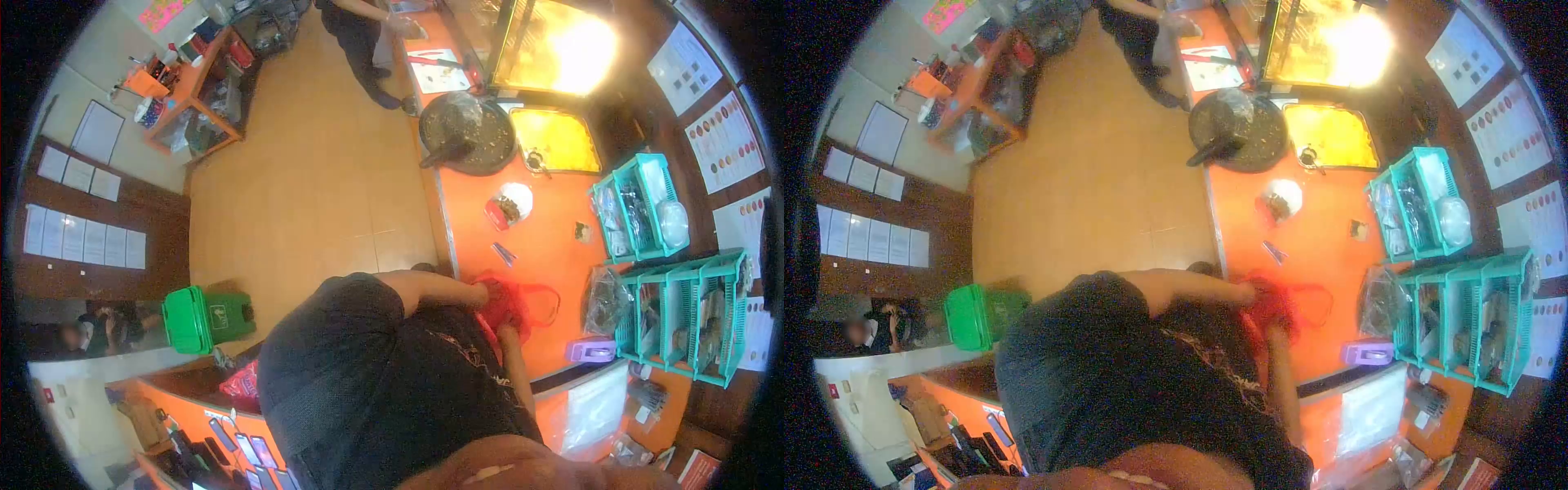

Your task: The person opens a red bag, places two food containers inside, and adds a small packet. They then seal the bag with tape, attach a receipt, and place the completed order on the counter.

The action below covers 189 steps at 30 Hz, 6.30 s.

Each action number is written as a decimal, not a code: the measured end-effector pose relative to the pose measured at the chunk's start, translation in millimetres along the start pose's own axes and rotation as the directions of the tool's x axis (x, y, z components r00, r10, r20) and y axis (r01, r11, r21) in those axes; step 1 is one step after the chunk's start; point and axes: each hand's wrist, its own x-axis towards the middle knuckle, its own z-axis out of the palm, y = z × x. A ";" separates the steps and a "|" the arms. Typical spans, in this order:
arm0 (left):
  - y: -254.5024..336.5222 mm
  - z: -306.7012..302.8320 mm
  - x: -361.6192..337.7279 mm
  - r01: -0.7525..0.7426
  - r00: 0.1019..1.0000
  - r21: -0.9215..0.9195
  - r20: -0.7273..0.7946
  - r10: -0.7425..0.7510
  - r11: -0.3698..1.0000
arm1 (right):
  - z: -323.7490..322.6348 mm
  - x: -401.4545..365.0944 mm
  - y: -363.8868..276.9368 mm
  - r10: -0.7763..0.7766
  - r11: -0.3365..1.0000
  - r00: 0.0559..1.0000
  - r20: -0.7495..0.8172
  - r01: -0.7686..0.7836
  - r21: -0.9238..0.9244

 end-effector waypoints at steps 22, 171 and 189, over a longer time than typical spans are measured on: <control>-86.7 -65.4 -194.5 -0.714 0.687 -0.699 -0.689 -0.229 -0.038 | -92.0 -84.7 51.6 0.274 0.949 0.960 0.062 -0.280 0.143; -126.2 -115.2 -12.6 0.078 0.677 -0.368 -0.662 -0.320 0.926 | -75.8 179.2 -58.0 0.282 0.794 0.949 -0.144 -0.146 0.590; -130.7 -110.9 -16.3 -0.053 0.575 -0.391 -0.764 -0.292 0.919 | -79.0 156.7 -93.9 0.346 0.902 0.878 -0.332 -0.213 0.376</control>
